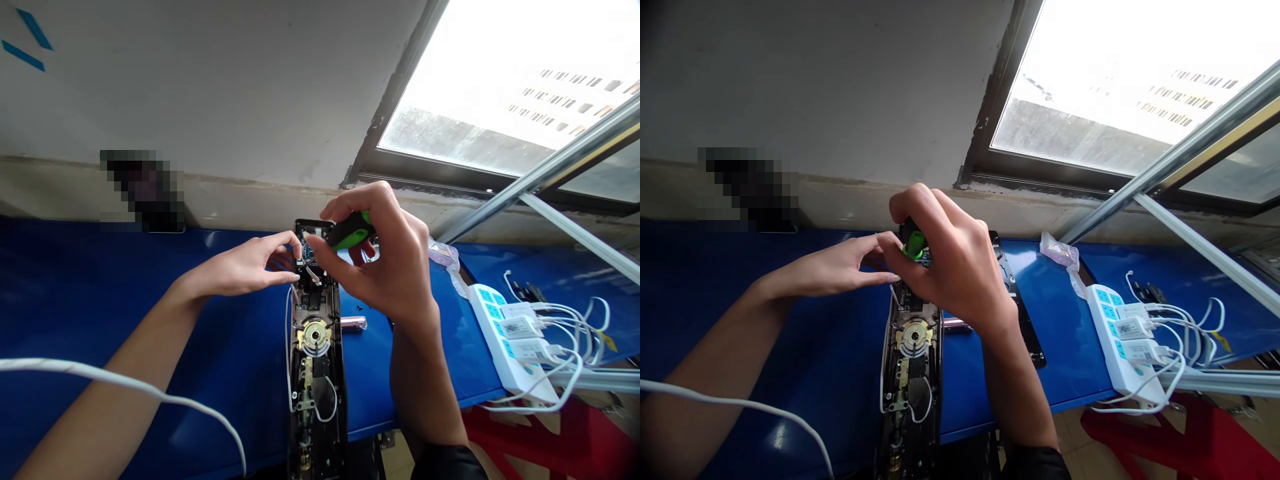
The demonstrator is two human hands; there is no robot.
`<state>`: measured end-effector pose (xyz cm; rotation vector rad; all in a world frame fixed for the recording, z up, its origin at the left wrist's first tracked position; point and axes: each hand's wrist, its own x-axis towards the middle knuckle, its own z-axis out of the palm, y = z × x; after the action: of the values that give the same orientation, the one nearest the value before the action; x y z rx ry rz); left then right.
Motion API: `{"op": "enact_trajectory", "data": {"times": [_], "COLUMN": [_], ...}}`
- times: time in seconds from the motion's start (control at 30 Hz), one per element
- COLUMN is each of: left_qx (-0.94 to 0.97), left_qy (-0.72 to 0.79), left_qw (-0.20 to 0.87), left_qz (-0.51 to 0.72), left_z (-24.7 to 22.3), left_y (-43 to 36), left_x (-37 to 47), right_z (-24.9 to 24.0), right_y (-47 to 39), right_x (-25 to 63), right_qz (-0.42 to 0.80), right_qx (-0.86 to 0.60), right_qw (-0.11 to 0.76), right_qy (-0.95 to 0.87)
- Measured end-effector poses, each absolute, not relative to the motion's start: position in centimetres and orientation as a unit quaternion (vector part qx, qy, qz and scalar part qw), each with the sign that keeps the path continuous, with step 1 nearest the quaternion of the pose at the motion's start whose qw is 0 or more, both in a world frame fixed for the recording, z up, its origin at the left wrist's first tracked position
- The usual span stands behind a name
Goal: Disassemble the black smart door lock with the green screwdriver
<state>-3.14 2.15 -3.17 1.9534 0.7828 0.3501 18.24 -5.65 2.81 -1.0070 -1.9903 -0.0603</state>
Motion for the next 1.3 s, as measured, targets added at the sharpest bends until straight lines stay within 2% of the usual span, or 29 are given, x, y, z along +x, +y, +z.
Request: {"op": "enact_trajectory", "data": {"times": [0.73, 0.93, 1.13, 1.3], "left_qx": [0.807, 0.810, 0.827, 0.866], "left_qy": [0.338, 0.337, 0.341, 0.354], "left_qw": [0.464, 0.463, 0.427, 0.310], "left_qz": [0.138, 0.124, 0.130, 0.168], "left_z": [-3.0, -2.8, -2.3, -2.1], "left_y": [2.0, 2.2, 2.1, 1.7], "left_x": [-3.2, -3.5, -4.1, -4.1], "right_z": [3.3, 3.2, 3.2, 3.7], "right_y": [-5.9, -5.7, -5.7, -5.2], "right_x": [18.3, 18.7, 18.9, 19.7], "right_qz": [-0.006, 0.004, 0.010, -0.016], "right_qx": [-0.403, -0.390, -0.394, -0.334], "right_qw": [0.424, 0.443, 0.516, 0.586], "right_qy": [-0.811, -0.807, -0.760, -0.738]}}
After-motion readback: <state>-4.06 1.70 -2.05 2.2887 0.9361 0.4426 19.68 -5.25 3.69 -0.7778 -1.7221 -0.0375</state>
